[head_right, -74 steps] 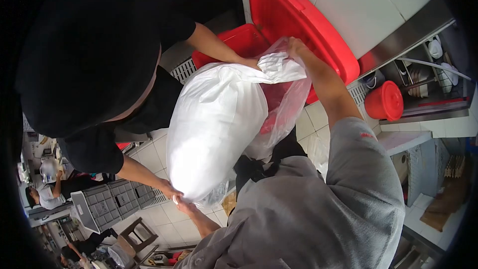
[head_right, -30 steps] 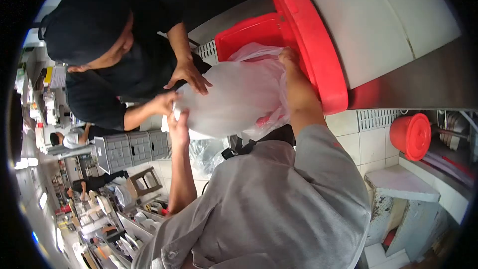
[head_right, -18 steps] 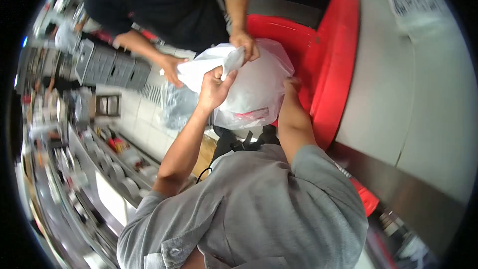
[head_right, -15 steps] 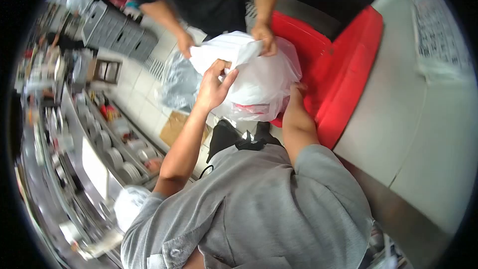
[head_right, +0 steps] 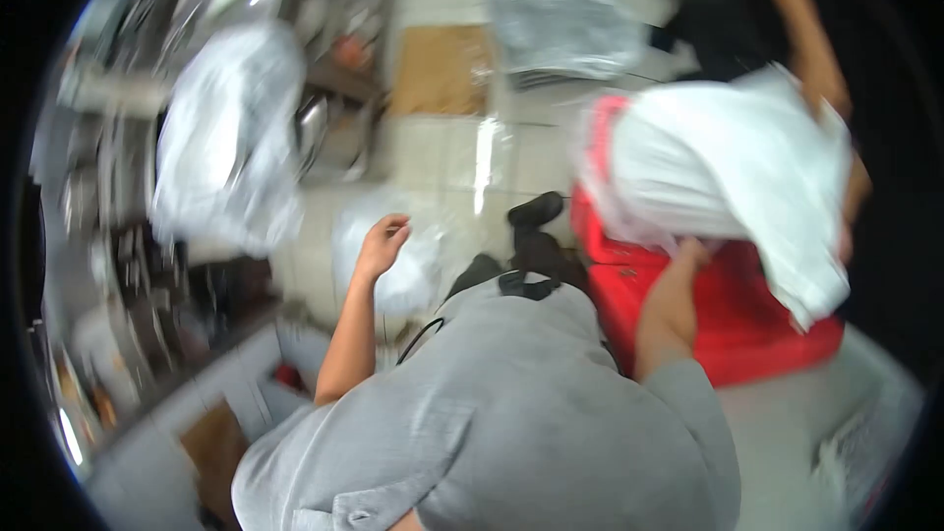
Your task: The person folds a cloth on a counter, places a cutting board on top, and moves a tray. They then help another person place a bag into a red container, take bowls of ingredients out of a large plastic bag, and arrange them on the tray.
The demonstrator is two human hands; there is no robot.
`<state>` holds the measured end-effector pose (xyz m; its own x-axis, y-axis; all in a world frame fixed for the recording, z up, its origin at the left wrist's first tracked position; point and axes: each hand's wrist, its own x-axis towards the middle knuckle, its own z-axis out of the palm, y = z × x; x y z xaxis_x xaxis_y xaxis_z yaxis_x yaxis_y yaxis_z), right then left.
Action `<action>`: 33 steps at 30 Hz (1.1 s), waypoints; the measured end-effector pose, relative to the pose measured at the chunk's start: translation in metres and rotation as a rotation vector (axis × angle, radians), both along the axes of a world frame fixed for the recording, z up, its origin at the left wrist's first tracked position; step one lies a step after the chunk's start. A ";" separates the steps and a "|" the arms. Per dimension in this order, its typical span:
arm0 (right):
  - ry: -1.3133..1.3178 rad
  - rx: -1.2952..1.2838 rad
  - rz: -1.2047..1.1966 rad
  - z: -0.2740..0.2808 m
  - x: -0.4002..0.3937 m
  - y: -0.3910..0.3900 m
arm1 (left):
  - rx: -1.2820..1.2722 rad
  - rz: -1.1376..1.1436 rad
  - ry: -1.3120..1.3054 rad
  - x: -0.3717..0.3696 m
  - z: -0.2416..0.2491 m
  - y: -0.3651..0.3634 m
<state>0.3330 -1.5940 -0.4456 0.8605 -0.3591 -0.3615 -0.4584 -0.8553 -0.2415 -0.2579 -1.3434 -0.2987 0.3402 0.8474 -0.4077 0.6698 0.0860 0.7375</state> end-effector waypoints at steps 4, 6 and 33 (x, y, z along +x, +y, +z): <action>0.005 -0.032 0.158 0.008 -0.030 0.037 | -0.025 0.226 0.070 -0.113 0.014 -0.075; 0.008 -0.022 0.266 0.007 -0.047 0.053 | -0.043 0.286 0.109 -0.150 0.025 -0.118; 0.847 0.150 1.434 -0.047 -0.449 0.258 | -0.208 0.883 0.130 -0.475 -0.053 -0.138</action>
